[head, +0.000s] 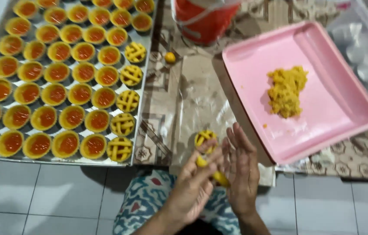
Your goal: The person is decorating jam-filled tarts by rolling dough into thin strips and arranging them in a lattice pattern on top.
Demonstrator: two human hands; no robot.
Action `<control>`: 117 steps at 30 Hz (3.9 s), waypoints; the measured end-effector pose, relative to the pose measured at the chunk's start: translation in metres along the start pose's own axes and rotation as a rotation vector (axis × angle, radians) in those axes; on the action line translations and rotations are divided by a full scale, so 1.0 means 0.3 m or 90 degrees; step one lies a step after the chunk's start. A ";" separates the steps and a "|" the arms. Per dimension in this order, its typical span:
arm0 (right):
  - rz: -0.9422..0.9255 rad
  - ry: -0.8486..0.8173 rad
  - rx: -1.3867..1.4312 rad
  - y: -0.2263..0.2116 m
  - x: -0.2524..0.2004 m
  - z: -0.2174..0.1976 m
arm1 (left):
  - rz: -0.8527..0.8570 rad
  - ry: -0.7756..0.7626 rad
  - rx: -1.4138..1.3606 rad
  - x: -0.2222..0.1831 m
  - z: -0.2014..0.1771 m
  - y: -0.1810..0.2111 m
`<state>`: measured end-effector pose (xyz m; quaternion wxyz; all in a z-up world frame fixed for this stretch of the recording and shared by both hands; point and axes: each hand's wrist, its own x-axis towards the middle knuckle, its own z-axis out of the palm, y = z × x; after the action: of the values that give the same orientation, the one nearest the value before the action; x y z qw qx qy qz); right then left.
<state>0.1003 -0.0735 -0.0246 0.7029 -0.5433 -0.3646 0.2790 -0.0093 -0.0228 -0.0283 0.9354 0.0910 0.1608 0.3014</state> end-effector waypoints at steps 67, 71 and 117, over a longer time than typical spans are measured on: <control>-0.415 -0.120 -0.209 0.119 0.029 0.090 | 0.203 -0.214 0.503 -0.082 0.038 0.017; -0.461 -0.226 -0.096 0.114 0.020 0.152 | 0.186 -0.226 0.456 -0.056 -0.032 0.034; -0.429 -0.016 -0.542 0.126 0.153 0.046 | 0.061 -0.173 0.396 -0.034 0.007 0.034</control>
<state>0.1157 -0.0200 -0.0496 0.4668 -0.6295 -0.6079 -0.1278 -0.0218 -0.0210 -0.0211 0.8604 0.4188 0.1143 0.2669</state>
